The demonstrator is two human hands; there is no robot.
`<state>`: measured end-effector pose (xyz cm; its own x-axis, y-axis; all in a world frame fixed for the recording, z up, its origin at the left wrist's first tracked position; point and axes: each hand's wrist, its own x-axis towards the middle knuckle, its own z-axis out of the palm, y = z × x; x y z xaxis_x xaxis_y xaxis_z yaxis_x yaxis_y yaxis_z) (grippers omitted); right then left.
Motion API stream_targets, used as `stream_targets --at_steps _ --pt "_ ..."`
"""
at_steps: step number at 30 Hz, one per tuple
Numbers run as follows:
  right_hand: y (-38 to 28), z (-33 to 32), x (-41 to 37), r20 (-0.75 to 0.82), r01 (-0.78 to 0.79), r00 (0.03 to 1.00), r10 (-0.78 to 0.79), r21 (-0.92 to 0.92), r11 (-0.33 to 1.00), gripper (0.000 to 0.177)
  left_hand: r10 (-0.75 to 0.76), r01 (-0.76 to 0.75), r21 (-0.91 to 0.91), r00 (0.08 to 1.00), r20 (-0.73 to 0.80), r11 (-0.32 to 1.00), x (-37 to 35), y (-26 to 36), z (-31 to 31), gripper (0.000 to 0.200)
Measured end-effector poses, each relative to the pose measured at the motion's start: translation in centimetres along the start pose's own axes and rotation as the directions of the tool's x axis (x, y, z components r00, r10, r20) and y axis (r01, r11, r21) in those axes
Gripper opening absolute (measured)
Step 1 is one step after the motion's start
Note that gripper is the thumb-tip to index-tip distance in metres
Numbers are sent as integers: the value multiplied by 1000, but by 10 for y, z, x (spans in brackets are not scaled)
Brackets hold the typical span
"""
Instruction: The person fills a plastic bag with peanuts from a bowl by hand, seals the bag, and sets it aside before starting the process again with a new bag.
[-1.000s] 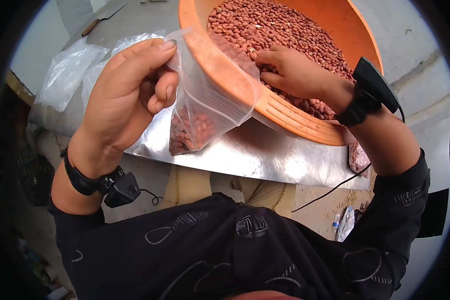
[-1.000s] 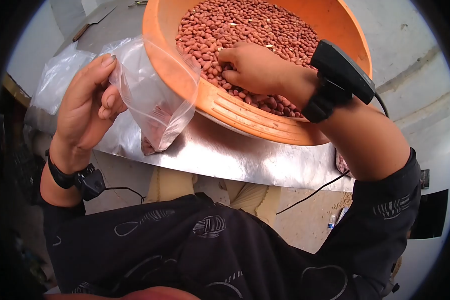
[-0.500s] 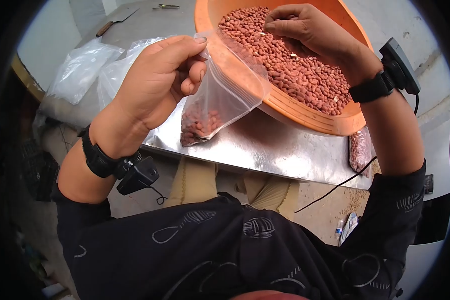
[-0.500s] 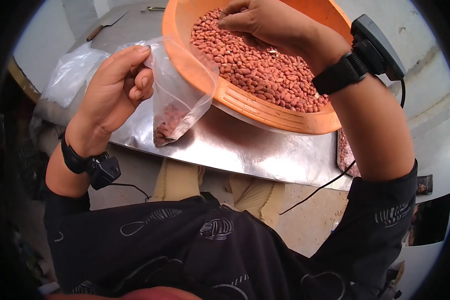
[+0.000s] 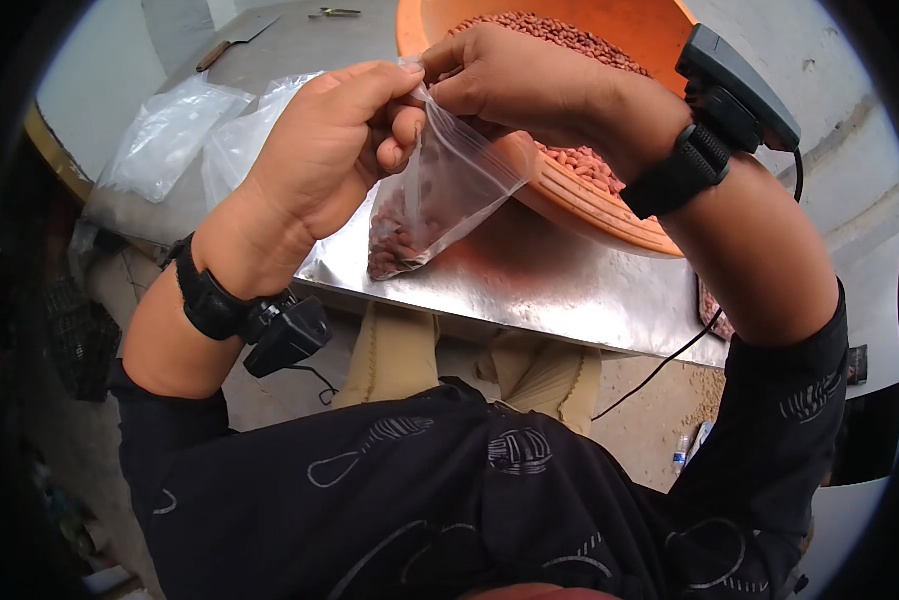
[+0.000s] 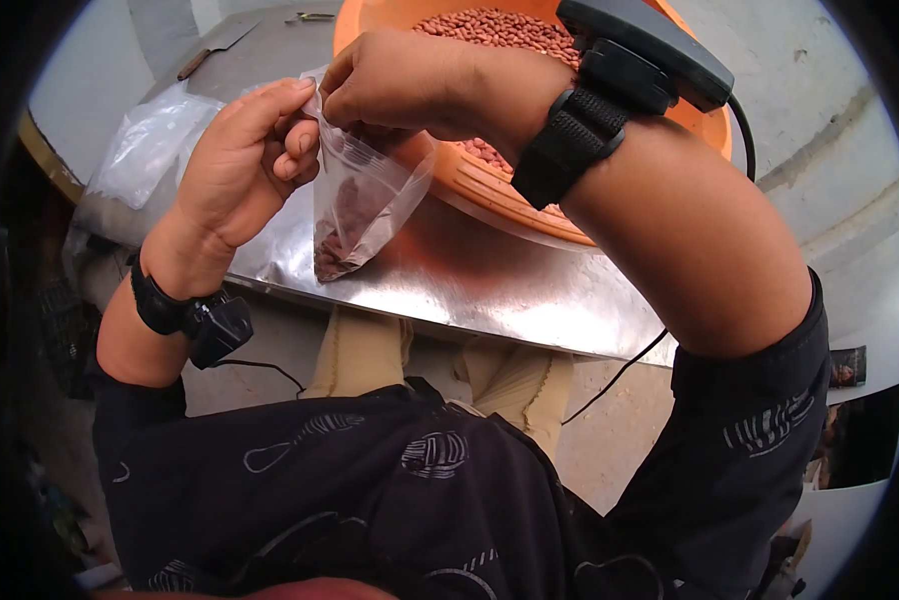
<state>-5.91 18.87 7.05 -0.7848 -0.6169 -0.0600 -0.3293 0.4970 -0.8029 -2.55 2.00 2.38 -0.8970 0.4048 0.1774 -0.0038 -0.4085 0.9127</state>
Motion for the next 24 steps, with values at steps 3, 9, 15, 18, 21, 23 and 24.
stream_targets --at_steps 3,9,15,18,21,23,24 --pt "-11 -4 -8 47 0 999 2 -53 999 29 19 -19 -27 1000 -24 999 -2 2 -1 18" --pt "3 -30 -12 -84 158 983 -164 -78 984 33 84 -88 -160 996 -29 983 -9 -1 -1 17" --pt "45 -104 -45 -98 -346 930 354 -561 752 34 161 -179 -152 979 -122 972 1 -6 6 19" --pt "88 -107 -69 -35 -330 925 379 -569 753 53 204 -207 -220 978 -36 953 3 -11 2 19" --pt "107 -86 -74 125 -192 950 287 -489 851 60 155 -167 -222 985 -70 961 5 -17 1 20" --pt "112 -71 -77 99 -78 976 193 -668 740 59 116 -125 -197 992 -58 972 2 -18 -1 20" --pt "107 -67 -79 86 -98 974 209 -671 735 54 100 -108 -183 994 -52 977 1 -17 -2 20"
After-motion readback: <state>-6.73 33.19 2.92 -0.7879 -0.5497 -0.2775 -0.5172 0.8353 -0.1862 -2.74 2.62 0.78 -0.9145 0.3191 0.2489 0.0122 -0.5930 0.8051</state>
